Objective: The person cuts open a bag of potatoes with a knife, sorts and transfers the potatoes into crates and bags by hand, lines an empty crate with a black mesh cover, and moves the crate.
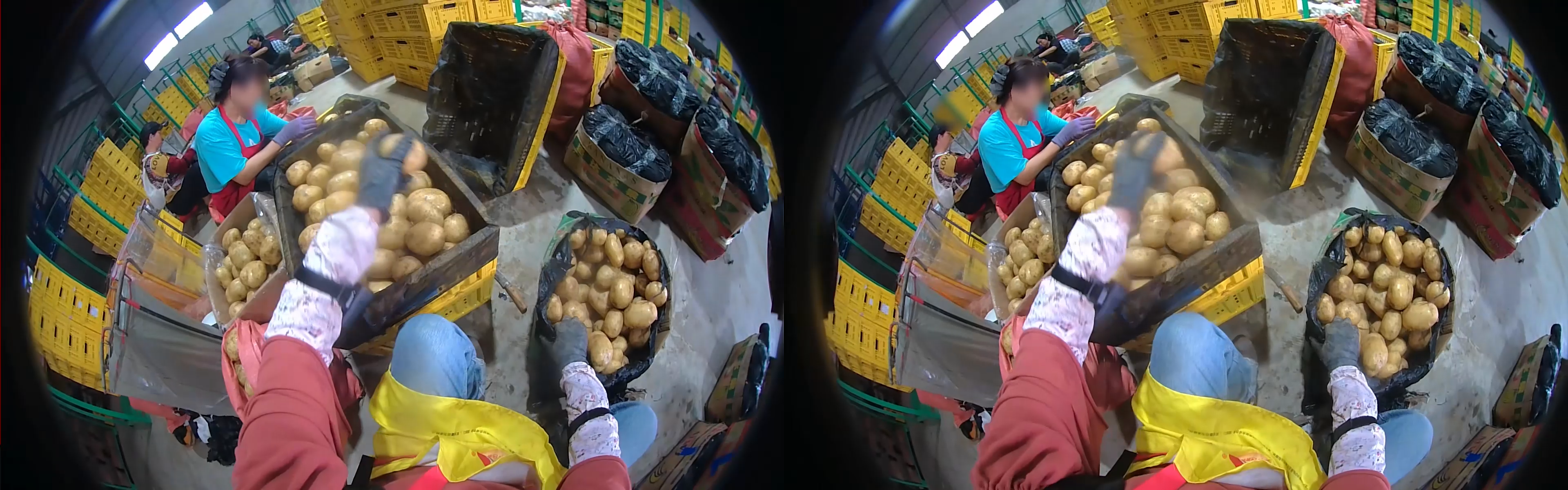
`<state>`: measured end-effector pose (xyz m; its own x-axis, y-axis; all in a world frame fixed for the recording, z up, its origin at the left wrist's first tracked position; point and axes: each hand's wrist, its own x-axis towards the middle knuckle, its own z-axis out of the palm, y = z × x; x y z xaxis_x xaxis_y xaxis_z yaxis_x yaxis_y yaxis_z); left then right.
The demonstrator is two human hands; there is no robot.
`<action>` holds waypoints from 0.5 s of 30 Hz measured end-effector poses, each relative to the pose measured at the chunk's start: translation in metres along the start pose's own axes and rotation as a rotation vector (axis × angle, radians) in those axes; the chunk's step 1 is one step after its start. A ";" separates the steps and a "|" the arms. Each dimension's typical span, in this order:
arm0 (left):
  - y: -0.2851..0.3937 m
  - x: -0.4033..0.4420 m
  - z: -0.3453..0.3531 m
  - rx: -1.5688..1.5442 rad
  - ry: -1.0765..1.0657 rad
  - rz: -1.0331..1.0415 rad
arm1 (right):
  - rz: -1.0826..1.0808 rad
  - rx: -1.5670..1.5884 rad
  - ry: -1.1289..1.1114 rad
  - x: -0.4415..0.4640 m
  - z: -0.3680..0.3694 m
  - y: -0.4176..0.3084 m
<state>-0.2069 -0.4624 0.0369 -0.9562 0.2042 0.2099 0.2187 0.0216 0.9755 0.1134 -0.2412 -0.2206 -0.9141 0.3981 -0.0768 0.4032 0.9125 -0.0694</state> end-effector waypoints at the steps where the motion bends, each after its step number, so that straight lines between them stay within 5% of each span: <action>1: -0.017 0.026 -0.008 0.033 0.081 0.063 | 0.008 0.001 -0.020 0.000 0.001 0.002; 4: -0.094 0.085 -0.040 0.520 0.231 0.408 | 0.024 0.015 0.070 0.003 0.013 0.007; 6: -0.096 0.069 -0.051 1.185 -0.101 -0.067 | 0.011 -0.023 0.097 0.004 0.019 0.014; 8: -0.152 0.076 -0.073 1.304 -0.024 0.051 | 0.009 -0.058 0.067 0.005 0.015 0.010; 12: -0.117 0.057 -0.077 1.321 -0.069 -0.011 | -0.019 -0.057 0.090 0.006 0.015 0.010; 15: -0.111 0.051 -0.097 1.013 -0.145 0.086 | -0.002 -0.031 0.065 0.007 0.019 0.012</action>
<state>-0.2990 -0.5496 -0.0543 -0.9113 0.3594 0.2011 0.4117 0.8035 0.4300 0.1126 -0.2294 -0.2405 -0.9161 0.4007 -0.0123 0.4009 0.9153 -0.0384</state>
